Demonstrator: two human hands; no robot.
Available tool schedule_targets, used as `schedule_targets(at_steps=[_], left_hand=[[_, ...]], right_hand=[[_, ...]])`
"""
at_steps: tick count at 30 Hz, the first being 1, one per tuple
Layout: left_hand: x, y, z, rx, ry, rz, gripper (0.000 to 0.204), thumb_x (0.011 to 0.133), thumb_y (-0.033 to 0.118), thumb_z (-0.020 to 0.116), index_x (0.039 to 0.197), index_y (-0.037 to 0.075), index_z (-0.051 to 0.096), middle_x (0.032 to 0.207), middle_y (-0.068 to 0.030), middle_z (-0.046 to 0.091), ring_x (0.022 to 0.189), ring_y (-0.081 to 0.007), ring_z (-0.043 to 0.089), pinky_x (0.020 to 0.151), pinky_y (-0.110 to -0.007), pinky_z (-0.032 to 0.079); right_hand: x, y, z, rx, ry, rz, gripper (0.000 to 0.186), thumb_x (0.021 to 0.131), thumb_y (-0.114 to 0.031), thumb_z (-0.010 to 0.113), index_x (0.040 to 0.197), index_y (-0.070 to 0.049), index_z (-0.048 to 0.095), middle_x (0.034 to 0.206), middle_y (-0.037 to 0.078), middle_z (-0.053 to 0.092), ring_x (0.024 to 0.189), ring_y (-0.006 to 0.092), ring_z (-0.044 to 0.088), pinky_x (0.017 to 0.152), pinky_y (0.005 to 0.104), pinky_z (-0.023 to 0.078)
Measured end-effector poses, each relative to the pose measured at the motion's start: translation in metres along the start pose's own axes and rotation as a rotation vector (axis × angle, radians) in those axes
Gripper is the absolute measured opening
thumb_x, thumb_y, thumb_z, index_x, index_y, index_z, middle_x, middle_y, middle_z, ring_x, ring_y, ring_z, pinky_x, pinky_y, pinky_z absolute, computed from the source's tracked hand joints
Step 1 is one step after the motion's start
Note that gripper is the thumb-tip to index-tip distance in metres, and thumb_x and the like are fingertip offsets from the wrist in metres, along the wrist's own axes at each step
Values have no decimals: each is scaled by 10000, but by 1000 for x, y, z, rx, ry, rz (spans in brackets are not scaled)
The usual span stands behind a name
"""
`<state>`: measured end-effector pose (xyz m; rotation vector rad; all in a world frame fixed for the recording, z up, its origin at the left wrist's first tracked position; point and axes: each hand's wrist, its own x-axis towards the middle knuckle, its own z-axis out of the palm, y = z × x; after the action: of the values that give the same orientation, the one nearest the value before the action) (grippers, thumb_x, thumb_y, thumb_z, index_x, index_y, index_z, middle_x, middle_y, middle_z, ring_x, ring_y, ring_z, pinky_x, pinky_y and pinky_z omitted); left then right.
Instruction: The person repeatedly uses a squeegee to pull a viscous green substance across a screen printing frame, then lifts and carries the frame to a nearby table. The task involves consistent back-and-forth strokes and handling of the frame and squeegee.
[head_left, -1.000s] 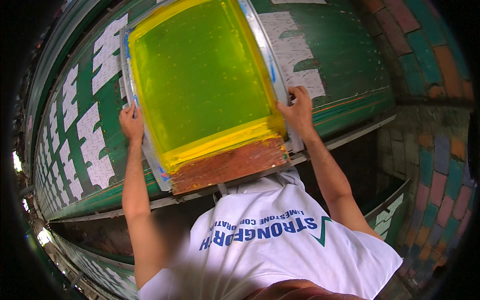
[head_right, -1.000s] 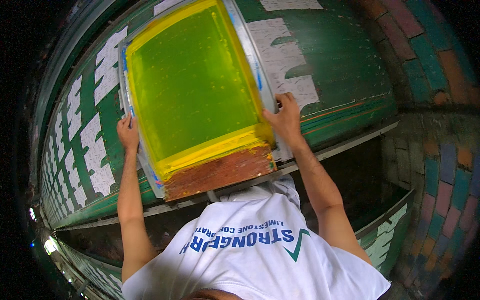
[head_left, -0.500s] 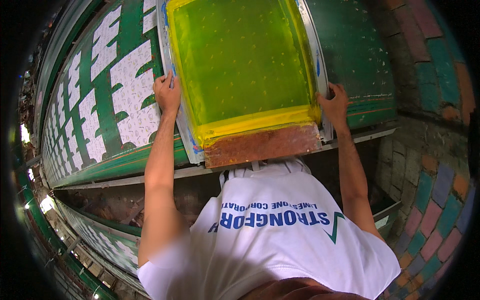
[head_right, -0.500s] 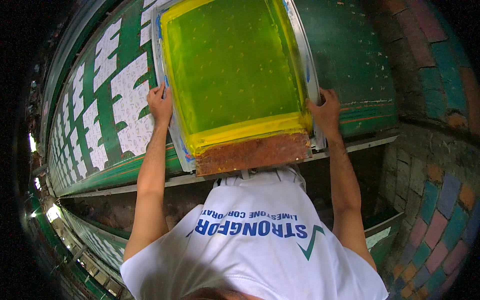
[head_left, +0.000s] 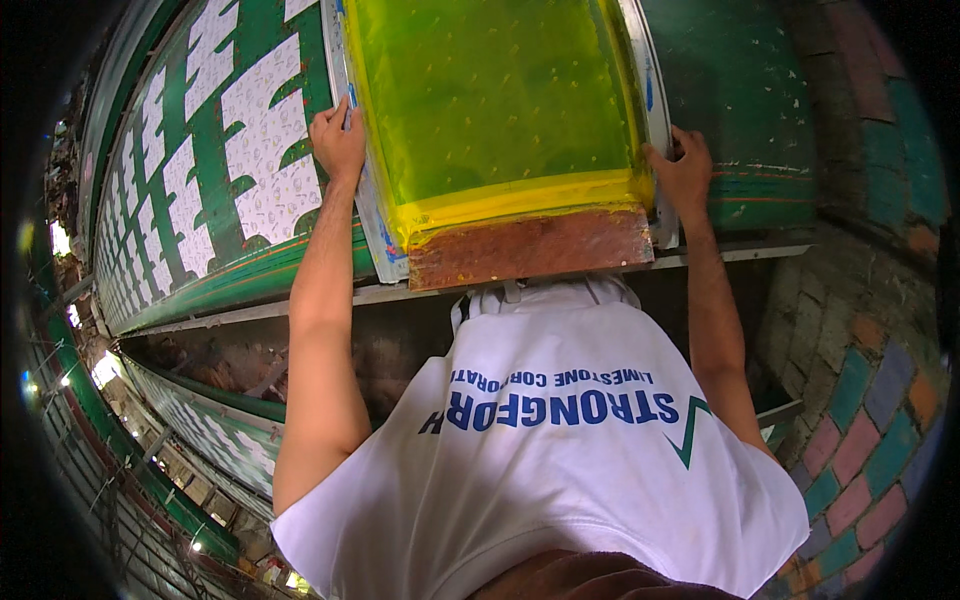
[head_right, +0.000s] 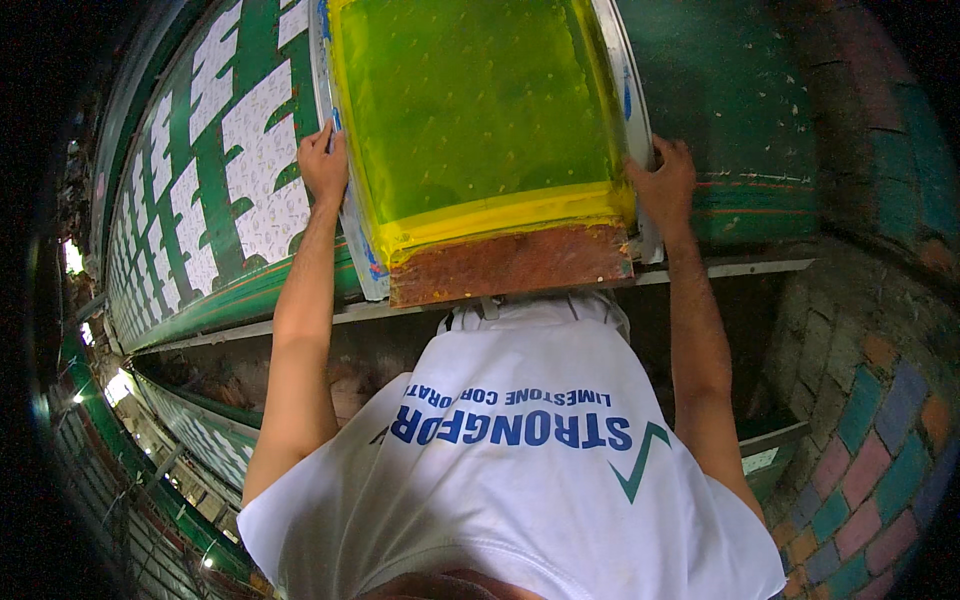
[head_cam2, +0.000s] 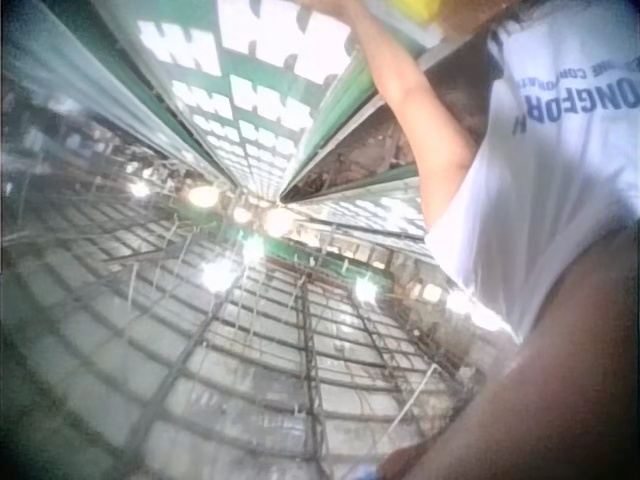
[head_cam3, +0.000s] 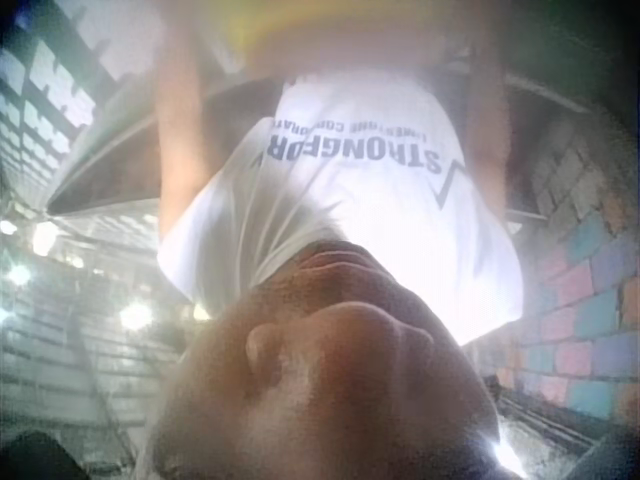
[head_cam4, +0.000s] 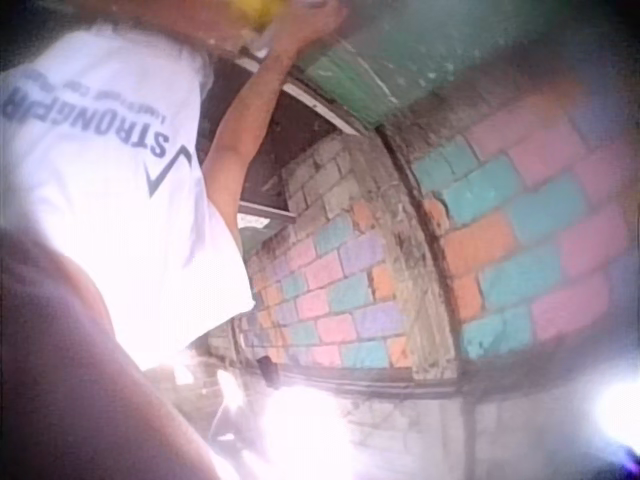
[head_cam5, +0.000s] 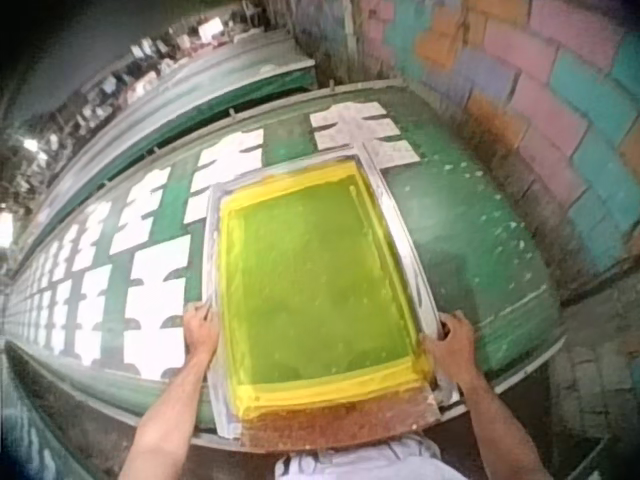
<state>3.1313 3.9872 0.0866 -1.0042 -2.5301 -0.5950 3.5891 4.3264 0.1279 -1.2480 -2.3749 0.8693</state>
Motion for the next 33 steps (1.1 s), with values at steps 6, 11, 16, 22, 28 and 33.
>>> schedule_targets(at_steps=[6, 11, 16, 22, 28, 33], left_hand=[[-4, 0, 5, 28, 10, 6, 352, 872, 268, 798, 1211, 172, 806, 1005, -76, 641, 988, -286, 616, 853, -425, 532], [-7, 0, 10, 12, 18, -8, 344, 881, 283, 785, 1208, 179, 807, 1001, -77, 634, 989, -286, 605, 853, -425, 530], [-9, -4, 14, -48, 14, -19, 357, 894, 296, 782, 1237, 199, 799, 1015, -85, 647, 1001, -290, 602, 890, -428, 517], [-11, -5, 17, -98, 46, -47, 369, 896, 331, 773, 1239, 200, 798, 1048, -84, 636, 1021, -288, 597, 900, -431, 525], [-12, -11, 24, -116, 21, -51, 368, 926, 372, 737, 1250, 207, 792, 1072, -87, 622, 1050, -290, 579, 883, -457, 541], [-14, -13, 32, -87, 39, -35, 379, 945, 379, 714, 1287, 226, 773, 1094, -95, 615, 1073, -300, 571, 877, -476, 550]], right_hand=[[-5, -5, 0, -28, -65, 69, 656, 848, -313, 866, 1349, 48, 646, 1227, 234, 630, 1145, 378, 626, 981, 464, 522], [-50, -51, -6, -193, -71, -345, 630, 852, -269, 862, 1396, -44, 639, 1360, 215, 604, 1254, 395, 582, 1051, 470, 503], [-110, -119, 10, -213, -756, -753, 606, 826, -222, 845, 1384, -109, 638, 1376, 158, 611, 1296, 356, 581, 1078, 472, 519], [-107, -160, 10, -374, -762, -738, 606, 844, -21, 716, 1434, -111, 611, 1412, 144, 621, 1255, 339, 628, 1053, 457, 533], [-95, -176, 32, -408, -603, -719, 569, 817, -8, 702, 1377, -91, 648, 1241, 129, 710, 1117, 338, 694, 907, 444, 587], [-79, -179, 50, -510, -654, -574, 414, 827, -60, 691, 1238, -90, 734, 1102, 165, 742, 1006, 355, 722, 838, 465, 590]])
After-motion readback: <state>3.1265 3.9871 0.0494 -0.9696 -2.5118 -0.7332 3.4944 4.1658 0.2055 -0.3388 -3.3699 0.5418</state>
